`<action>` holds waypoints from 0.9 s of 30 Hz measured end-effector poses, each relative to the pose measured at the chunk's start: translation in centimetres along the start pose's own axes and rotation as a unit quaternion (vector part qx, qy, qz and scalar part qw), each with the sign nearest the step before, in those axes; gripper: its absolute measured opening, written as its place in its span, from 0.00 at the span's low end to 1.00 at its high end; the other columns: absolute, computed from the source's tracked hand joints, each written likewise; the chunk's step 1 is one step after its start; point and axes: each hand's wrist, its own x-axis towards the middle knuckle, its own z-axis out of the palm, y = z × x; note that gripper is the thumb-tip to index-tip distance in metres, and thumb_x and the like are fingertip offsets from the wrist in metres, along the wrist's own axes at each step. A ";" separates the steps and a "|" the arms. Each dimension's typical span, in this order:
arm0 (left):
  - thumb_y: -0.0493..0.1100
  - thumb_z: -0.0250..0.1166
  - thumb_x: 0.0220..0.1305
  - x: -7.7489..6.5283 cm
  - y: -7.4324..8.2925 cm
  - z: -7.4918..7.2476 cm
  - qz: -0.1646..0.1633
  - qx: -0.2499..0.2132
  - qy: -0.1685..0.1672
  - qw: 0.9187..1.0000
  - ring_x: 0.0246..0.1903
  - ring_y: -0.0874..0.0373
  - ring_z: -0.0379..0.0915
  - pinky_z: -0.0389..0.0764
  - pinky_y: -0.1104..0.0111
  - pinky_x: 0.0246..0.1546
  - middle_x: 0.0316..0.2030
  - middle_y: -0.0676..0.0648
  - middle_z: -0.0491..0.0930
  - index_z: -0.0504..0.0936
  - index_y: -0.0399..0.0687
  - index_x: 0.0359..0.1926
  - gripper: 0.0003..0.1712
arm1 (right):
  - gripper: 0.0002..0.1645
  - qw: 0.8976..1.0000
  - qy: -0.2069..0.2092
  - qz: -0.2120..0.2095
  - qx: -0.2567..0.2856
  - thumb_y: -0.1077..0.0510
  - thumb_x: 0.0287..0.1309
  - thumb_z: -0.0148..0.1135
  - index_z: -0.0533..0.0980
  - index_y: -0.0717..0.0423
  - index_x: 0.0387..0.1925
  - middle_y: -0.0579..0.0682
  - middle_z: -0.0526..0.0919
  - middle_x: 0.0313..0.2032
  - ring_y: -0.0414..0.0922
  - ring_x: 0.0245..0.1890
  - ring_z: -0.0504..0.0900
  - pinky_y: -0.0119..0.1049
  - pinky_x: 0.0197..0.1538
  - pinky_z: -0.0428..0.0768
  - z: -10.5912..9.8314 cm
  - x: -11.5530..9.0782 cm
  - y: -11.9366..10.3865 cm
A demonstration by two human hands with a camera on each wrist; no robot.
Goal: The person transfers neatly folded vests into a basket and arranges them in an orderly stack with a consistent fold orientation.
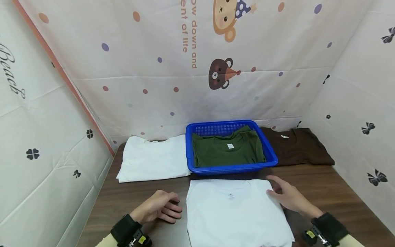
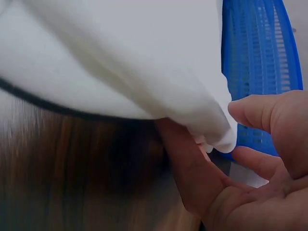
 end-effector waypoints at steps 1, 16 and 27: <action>0.48 0.54 0.77 0.0 0.1 0.1 -0.004 0.003 0.002 1.000 0.42 0.40 0.87 0.88 0.52 0.41 0.45 0.31 0.86 0.71 0.22 0.64 0.31 | 0.37 1.000 -0.001 -0.001 0.001 0.51 0.69 0.66 0.65 0.59 0.72 0.55 0.83 0.45 0.51 0.45 0.81 0.48 0.42 0.84 0.2 0.0 -0.2; 0.53 0.58 0.72 0.9 -0.2 2.8 -0.020 0.007 0.068 0.997 0.27 0.50 0.87 0.89 0.55 0.34 0.32 0.36 0.84 0.72 0.22 0.56 0.33 | 0.36 0.999 -0.003 -0.013 0.047 0.54 0.68 0.67 0.66 0.59 0.72 0.50 0.81 0.38 0.46 0.39 0.78 0.41 0.39 0.78 2.2 -0.3 -1.4; 0.49 0.68 0.70 1.5 0.2 4.8 0.069 0.157 0.075 0.982 0.28 0.57 0.82 0.85 0.62 0.26 0.32 0.46 0.84 0.84 0.36 0.52 0.20 | 0.38 0.990 -0.020 0.033 0.139 0.49 0.69 0.66 0.64 0.57 0.73 0.51 0.80 0.34 0.47 0.34 0.80 0.40 0.33 0.81 2.5 -0.3 -0.6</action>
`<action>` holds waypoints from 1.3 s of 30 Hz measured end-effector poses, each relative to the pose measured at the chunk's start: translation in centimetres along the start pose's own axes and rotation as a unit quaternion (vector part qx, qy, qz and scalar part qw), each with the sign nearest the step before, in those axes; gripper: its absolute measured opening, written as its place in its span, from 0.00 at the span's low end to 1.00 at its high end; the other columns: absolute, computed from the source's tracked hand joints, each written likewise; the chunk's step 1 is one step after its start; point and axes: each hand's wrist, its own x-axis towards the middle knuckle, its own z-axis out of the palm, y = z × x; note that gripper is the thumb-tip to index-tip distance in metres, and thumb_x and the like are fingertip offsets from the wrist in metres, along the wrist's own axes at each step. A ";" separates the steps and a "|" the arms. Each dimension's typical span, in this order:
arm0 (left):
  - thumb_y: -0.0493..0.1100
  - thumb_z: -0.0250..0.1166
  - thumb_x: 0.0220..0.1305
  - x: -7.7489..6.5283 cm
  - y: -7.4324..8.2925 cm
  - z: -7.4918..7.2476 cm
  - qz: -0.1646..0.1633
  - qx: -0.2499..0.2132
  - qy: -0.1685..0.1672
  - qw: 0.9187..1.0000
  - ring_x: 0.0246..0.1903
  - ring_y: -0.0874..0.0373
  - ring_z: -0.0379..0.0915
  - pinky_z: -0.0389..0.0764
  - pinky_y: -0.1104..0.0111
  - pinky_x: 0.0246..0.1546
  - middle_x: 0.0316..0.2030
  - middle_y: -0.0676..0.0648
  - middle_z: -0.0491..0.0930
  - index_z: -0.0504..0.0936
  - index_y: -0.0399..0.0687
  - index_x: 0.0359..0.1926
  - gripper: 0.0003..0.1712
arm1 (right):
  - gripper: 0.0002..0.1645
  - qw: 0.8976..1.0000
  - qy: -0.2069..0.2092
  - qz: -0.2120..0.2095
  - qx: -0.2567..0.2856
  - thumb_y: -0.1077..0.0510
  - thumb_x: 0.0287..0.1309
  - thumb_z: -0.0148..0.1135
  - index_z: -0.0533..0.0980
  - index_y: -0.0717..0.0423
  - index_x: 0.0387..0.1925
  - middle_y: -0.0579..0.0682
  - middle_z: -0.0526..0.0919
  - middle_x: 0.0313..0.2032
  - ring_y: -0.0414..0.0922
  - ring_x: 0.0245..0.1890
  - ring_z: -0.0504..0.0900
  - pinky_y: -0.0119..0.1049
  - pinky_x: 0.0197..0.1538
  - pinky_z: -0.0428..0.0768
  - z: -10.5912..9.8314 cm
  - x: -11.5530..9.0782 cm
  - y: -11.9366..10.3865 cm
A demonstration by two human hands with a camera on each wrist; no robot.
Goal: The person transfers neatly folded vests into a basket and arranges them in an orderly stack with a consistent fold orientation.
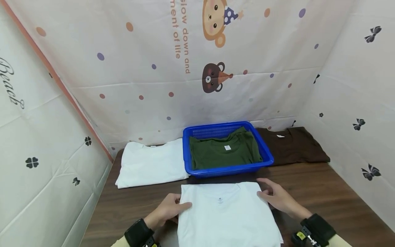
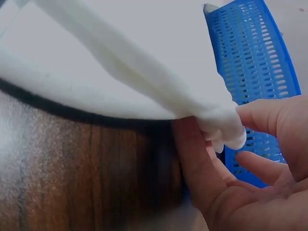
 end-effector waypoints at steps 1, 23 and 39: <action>0.47 0.68 0.70 -0.1 0.3 0.2 0.015 0.017 0.007 1.000 0.30 0.57 0.80 0.84 0.63 0.28 0.33 0.47 0.83 0.84 0.37 0.51 0.18 | 0.39 1.000 0.000 0.003 0.002 0.47 0.69 0.66 0.64 0.57 0.73 0.51 0.81 0.35 0.47 0.35 0.81 0.41 0.35 0.82 0.0 0.0 0.0; 0.50 0.51 0.82 0.4 -1.2 -0.3 0.037 -0.191 -0.011 0.981 0.60 0.51 0.70 0.73 0.58 0.59 0.67 0.39 0.68 0.51 0.38 0.79 0.36 | 0.49 0.947 -0.179 0.021 0.266 0.48 0.78 0.52 0.38 0.68 0.79 0.71 0.51 0.77 0.54 0.71 0.66 0.56 0.65 0.73 1.0 -0.2 -1.8; 0.48 0.64 0.75 0.5 -2.7 -1.8 0.004 -0.240 -0.067 0.968 0.52 0.49 0.80 0.83 0.57 0.49 0.63 0.39 0.73 0.38 0.49 0.83 0.52 | 0.47 0.895 -0.288 0.017 0.341 0.54 0.80 0.50 0.35 0.64 0.81 0.63 0.54 0.78 0.50 0.69 0.69 0.49 0.66 0.74 2.8 0.1 -2.8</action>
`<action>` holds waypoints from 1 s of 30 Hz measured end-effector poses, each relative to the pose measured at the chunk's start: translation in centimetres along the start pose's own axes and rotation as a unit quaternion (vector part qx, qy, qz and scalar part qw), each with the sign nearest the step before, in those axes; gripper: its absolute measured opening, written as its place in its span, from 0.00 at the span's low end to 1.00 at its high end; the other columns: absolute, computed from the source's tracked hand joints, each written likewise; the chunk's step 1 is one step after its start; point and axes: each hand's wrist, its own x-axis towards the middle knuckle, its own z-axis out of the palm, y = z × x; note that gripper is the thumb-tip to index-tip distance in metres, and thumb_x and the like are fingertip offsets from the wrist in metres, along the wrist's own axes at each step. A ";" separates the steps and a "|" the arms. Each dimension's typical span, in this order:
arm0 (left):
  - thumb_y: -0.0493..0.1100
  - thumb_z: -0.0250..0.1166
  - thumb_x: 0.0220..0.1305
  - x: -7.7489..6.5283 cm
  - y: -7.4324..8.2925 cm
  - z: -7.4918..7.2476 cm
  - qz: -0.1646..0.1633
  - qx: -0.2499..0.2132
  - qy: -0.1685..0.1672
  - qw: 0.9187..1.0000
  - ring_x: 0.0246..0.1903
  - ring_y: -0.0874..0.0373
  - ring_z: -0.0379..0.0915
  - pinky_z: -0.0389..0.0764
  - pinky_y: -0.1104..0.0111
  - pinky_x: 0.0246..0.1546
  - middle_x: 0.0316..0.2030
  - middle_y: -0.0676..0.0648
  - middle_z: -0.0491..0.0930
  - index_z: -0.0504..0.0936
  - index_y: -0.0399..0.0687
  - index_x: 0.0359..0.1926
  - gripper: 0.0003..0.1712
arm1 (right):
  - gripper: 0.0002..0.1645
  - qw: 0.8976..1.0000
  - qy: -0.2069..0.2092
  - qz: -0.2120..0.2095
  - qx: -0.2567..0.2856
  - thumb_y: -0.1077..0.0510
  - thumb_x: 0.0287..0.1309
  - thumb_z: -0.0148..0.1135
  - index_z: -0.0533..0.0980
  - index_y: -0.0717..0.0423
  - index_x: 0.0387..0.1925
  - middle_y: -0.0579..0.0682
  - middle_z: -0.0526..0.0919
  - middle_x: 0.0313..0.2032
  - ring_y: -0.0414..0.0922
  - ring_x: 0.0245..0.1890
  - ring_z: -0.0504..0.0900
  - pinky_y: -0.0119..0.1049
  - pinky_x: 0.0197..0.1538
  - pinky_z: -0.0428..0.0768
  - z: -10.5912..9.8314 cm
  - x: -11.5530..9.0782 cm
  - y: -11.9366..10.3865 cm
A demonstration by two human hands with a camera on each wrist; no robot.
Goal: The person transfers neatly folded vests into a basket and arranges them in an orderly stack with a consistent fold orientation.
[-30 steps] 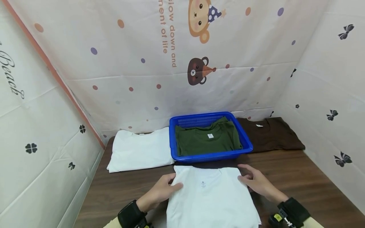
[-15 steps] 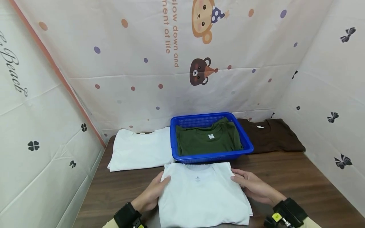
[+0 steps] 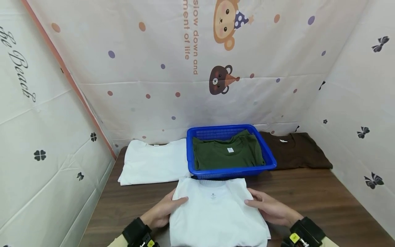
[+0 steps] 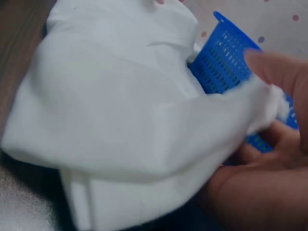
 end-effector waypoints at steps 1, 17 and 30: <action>0.48 0.64 0.74 0.0 0.0 0.0 -0.002 0.004 0.000 1.000 0.52 0.48 0.80 0.83 0.57 0.49 0.63 0.39 0.73 0.38 0.49 0.83 0.52 | 0.46 1.000 -0.009 0.001 -0.003 0.55 0.80 0.50 0.34 0.63 0.81 0.63 0.52 0.78 0.51 0.69 0.68 0.49 0.66 0.74 0.1 0.0 0.0; 0.44 0.56 0.80 -1.3 5.6 2.6 0.075 0.264 -0.106 0.956 0.62 0.50 0.72 0.76 0.54 0.59 0.71 0.43 0.67 0.57 0.53 0.80 0.33 | 0.49 0.999 0.027 0.029 -0.030 0.57 0.76 0.56 0.36 0.68 0.79 0.60 0.77 0.59 0.53 0.55 0.79 0.51 0.55 0.81 0.1 -1.3 1.4; 0.40 0.51 0.81 -1.9 13.5 8.1 0.201 0.459 -0.180 0.847 0.56 0.64 0.75 0.77 0.68 0.55 0.66 0.53 0.76 0.67 0.62 0.75 0.26 | 0.44 1.000 0.015 0.022 0.003 0.56 0.79 0.51 0.37 0.68 0.78 0.60 0.79 0.56 0.56 0.55 0.82 0.59 0.54 0.83 -0.2 -3.0 2.0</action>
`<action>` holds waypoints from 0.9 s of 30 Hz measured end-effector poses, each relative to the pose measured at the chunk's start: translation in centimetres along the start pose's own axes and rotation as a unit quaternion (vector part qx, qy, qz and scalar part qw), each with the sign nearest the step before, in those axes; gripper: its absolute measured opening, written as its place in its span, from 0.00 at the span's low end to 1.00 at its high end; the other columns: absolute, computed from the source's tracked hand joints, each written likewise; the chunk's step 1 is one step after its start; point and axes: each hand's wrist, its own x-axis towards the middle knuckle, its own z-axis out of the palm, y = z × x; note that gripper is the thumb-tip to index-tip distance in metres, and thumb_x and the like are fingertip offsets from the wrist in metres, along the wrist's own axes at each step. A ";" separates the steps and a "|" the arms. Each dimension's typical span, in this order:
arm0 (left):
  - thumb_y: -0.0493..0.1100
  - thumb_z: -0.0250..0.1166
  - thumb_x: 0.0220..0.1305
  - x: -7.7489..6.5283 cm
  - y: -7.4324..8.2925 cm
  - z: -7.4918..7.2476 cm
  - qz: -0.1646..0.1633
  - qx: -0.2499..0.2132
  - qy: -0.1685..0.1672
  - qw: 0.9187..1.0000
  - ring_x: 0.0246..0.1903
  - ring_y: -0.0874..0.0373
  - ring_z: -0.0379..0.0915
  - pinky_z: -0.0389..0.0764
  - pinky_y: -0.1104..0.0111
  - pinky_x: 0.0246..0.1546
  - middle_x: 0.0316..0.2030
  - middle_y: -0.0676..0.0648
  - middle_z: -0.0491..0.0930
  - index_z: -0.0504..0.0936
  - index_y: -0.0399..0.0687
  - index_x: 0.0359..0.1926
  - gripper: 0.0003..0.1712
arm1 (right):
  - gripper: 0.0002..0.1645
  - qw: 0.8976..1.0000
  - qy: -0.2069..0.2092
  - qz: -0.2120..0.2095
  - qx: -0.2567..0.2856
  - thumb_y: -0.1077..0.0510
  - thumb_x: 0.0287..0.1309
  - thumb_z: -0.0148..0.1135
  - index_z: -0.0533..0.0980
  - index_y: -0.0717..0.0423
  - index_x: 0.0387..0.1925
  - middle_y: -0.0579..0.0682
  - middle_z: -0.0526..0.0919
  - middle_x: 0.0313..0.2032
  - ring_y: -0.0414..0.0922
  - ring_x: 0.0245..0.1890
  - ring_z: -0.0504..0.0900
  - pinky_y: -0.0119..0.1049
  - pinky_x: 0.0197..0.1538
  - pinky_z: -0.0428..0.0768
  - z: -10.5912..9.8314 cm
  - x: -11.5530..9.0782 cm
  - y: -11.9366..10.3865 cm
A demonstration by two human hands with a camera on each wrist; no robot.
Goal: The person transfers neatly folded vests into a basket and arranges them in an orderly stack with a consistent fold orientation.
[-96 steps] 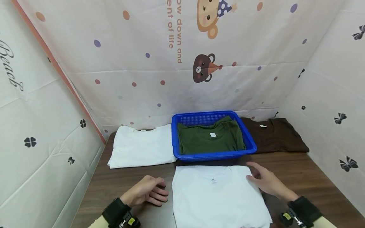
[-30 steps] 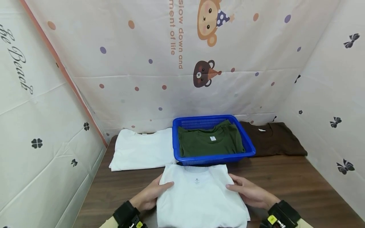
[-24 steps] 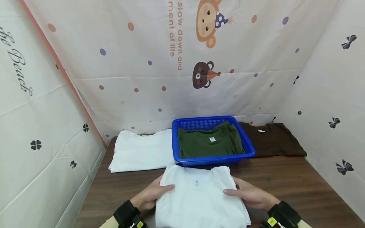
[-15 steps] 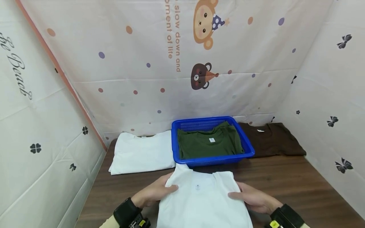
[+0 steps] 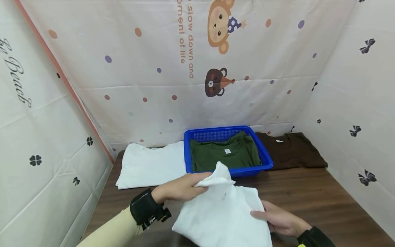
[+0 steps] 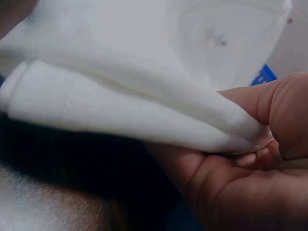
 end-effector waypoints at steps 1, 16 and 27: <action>0.40 0.51 0.81 0.4 0.5 -0.4 0.006 0.013 -0.001 1.000 0.54 0.64 0.76 0.77 0.69 0.54 0.65 0.52 0.77 0.68 0.61 0.74 0.25 | 0.42 1.000 -0.003 -0.002 0.004 0.56 0.79 0.51 0.39 0.68 0.77 0.60 0.80 0.56 0.57 0.56 0.82 0.59 0.54 0.82 -0.1 -0.1 0.1; 0.39 0.51 0.81 4.8 0.5 -6.9 -0.011 -0.041 0.036 0.998 0.48 0.53 0.79 0.83 0.58 0.48 0.55 0.45 0.78 0.72 0.51 0.68 0.19 | 0.35 0.997 0.035 -0.060 0.029 0.54 0.82 0.45 0.43 0.63 0.76 0.56 0.79 0.59 0.55 0.60 0.80 0.59 0.59 0.79 -1.3 -2.2 -1.0; 0.41 0.49 0.82 6.3 -4.0 -9.9 -0.055 -0.198 0.126 0.971 0.44 0.50 0.78 0.82 0.59 0.42 0.52 0.39 0.74 0.63 0.45 0.75 0.25 | 0.39 0.945 0.198 -0.186 -0.183 0.47 0.81 0.48 0.48 0.62 0.78 0.65 0.73 0.61 0.56 0.53 0.84 0.56 0.48 0.85 -3.5 -3.6 -10.3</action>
